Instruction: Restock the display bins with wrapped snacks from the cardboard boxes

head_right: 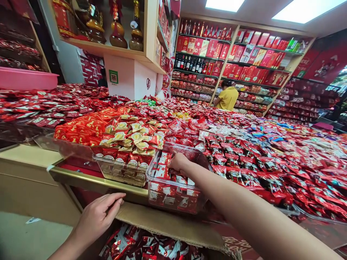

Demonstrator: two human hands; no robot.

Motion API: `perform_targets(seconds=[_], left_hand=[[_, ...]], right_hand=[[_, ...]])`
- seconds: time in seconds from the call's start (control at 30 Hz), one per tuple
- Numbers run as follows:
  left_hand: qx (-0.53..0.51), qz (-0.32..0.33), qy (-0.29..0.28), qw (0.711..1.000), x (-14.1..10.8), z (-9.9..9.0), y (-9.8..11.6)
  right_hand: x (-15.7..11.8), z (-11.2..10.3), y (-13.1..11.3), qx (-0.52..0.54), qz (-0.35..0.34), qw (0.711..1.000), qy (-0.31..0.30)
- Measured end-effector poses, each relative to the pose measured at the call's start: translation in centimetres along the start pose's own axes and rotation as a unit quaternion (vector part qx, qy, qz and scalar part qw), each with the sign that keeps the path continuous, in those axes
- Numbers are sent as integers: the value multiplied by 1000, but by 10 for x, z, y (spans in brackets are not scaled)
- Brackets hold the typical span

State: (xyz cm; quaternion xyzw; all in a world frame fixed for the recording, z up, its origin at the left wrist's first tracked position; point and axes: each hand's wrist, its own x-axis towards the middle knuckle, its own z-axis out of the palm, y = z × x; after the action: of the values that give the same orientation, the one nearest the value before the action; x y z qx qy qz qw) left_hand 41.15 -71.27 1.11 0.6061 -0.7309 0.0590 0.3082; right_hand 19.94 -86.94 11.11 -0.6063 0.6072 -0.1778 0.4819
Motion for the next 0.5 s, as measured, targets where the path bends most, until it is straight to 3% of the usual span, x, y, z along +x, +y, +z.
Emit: perform_targets(seconds=[0.33,0.5], left_hand=[[8,9,17,1000,0,0,-2],[18,13,17,1000,0,-1,-2]], right_hand=[[-5,6,2,-105,-52,993,-13],[0,-1,-4,-278,-165,944,60]])
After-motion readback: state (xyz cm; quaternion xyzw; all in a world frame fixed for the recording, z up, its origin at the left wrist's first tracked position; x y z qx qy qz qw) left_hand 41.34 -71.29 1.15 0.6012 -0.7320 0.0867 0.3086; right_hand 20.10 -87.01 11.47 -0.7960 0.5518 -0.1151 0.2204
